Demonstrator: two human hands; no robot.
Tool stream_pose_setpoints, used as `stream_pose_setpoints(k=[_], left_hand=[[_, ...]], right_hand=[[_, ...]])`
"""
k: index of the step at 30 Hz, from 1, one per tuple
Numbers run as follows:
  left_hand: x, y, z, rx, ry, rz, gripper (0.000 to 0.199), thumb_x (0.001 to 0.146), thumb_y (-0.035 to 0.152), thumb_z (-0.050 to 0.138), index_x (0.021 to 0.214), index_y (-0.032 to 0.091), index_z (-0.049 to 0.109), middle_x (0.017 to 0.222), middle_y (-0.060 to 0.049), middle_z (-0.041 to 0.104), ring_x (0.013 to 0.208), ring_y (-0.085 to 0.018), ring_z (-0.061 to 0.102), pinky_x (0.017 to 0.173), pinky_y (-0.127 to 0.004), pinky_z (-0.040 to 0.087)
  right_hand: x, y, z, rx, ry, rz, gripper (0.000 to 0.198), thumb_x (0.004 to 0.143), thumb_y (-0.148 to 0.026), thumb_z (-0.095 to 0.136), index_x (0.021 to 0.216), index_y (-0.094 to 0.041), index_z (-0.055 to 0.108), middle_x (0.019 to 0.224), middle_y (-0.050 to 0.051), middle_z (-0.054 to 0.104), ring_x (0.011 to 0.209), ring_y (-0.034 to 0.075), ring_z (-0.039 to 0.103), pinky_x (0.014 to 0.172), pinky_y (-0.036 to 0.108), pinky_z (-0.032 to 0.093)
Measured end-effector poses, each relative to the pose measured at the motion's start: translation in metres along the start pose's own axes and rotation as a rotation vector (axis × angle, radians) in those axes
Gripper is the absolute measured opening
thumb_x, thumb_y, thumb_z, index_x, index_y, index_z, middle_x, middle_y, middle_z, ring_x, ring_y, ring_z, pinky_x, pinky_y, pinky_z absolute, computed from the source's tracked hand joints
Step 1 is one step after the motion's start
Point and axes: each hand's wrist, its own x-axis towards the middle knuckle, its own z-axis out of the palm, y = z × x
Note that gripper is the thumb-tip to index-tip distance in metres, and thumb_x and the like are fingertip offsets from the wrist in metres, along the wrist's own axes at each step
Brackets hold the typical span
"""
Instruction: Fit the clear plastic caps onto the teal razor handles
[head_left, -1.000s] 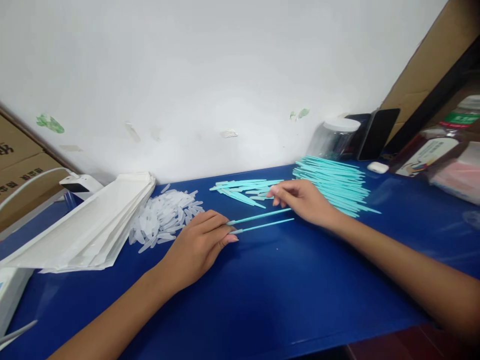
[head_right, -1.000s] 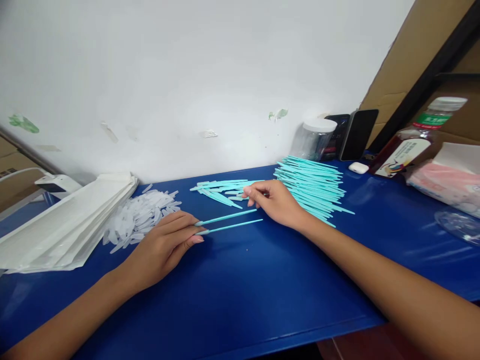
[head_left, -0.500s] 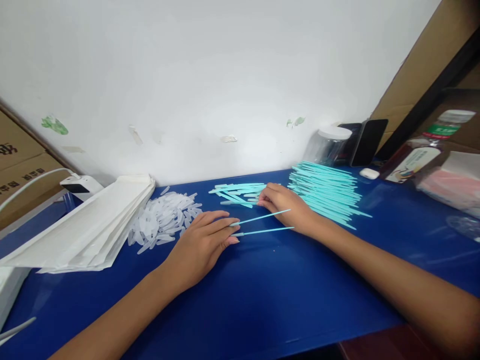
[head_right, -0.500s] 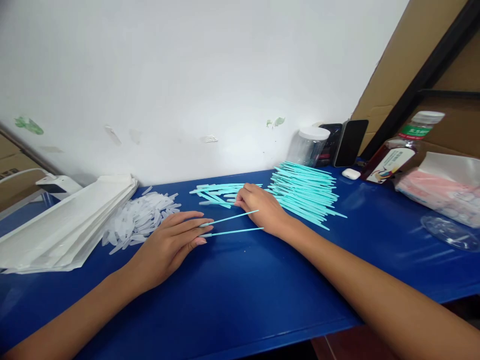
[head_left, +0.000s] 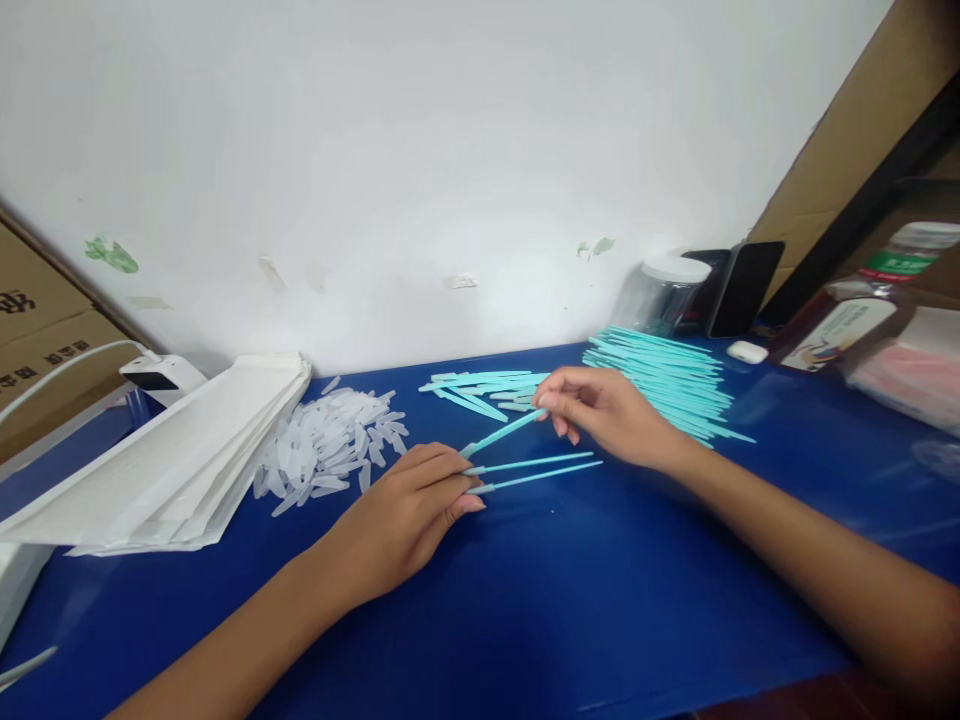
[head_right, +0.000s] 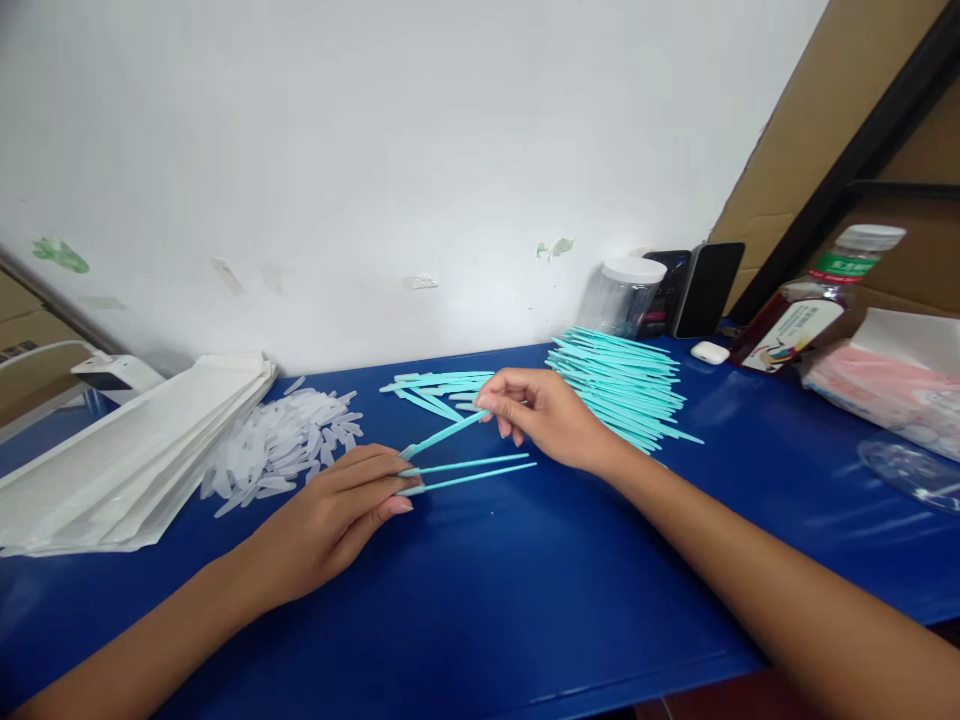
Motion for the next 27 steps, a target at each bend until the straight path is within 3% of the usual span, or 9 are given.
stream_pose_setpoints(k=[3, 7, 9, 16, 19, 22, 27], left_hand=[[0.001, 0.002, 0.000, 0.000, 0.050, 0.023, 0.023, 0.108, 0.015, 0.056, 0.128, 0.014, 0.069, 0.116, -0.012, 0.075, 0.116, -0.024, 0.067, 0.105, -0.042, 0.058], [0.000, 0.006, -0.001, 0.048, 0.067, 0.048, 0.025, 0.109, 0.017, 0.054, 0.129, 0.016, 0.068, 0.120, -0.011, 0.076, 0.123, -0.024, 0.069, 0.116, -0.048, 0.056], [-0.001, 0.008, 0.000, 0.064, 0.070, 0.065, 0.024, 0.110, 0.018, 0.052, 0.129, 0.015, 0.068, 0.121, -0.011, 0.076, 0.124, -0.024, 0.070, 0.118, -0.048, 0.056], [0.003, 0.016, 0.001, 0.019, 0.046, 0.107, 0.023, 0.110, 0.017, 0.052, 0.127, 0.013, 0.067, 0.120, -0.011, 0.076, 0.121, -0.021, 0.073, 0.126, -0.055, 0.048], [0.004, 0.018, 0.002, 0.012, 0.033, 0.115, 0.023, 0.109, 0.015, 0.053, 0.127, 0.011, 0.067, 0.119, -0.011, 0.076, 0.122, -0.021, 0.072, 0.127, -0.056, 0.046], [0.004, 0.018, 0.003, 0.017, 0.035, 0.131, 0.022, 0.109, 0.014, 0.053, 0.125, 0.010, 0.068, 0.118, -0.012, 0.076, 0.121, -0.021, 0.072, 0.128, -0.054, 0.046], [0.005, 0.021, 0.003, 0.064, 0.015, 0.151, 0.021, 0.108, 0.015, 0.054, 0.122, 0.009, 0.069, 0.115, -0.012, 0.075, 0.118, -0.022, 0.072, 0.128, -0.055, 0.045]], right_hand=[[0.008, 0.019, 0.006, -0.103, 0.085, 0.024, 0.052, 0.111, -0.056, 0.039, 0.102, -0.018, 0.073, 0.076, 0.006, 0.072, 0.063, 0.018, 0.062, 0.059, 0.030, 0.048], [0.016, 0.036, 0.006, -0.271, 0.091, -0.052, 0.028, 0.097, -0.048, 0.072, 0.092, -0.021, 0.076, 0.093, 0.007, 0.071, 0.082, 0.021, 0.061, 0.075, 0.034, 0.046], [0.017, 0.038, 0.004, -0.327, 0.051, -0.087, 0.021, 0.094, -0.042, 0.077, 0.091, -0.021, 0.075, 0.096, 0.008, 0.069, 0.090, 0.024, 0.060, 0.080, 0.035, 0.044], [0.012, 0.026, 0.000, -0.422, -0.093, -0.141, 0.026, 0.108, -0.037, 0.055, 0.091, -0.020, 0.066, 0.099, 0.010, 0.067, 0.096, 0.027, 0.054, 0.085, 0.039, 0.042], [0.006, 0.022, -0.007, -0.352, -0.204, -0.070, 0.025, 0.105, -0.044, 0.060, 0.104, -0.020, 0.067, 0.110, 0.010, 0.065, 0.102, 0.026, 0.056, 0.088, 0.038, 0.044], [0.000, 0.021, -0.018, -0.305, -0.299, 0.020, 0.026, 0.101, -0.048, 0.067, 0.103, -0.022, 0.070, 0.108, 0.009, 0.065, 0.101, 0.026, 0.058, 0.086, 0.037, 0.045], [-0.003, 0.002, -0.026, -0.262, -0.213, 0.025, 0.022, 0.105, -0.042, 0.063, 0.098, -0.022, 0.067, 0.098, 0.005, 0.070, 0.091, 0.022, 0.062, 0.081, 0.035, 0.046]])
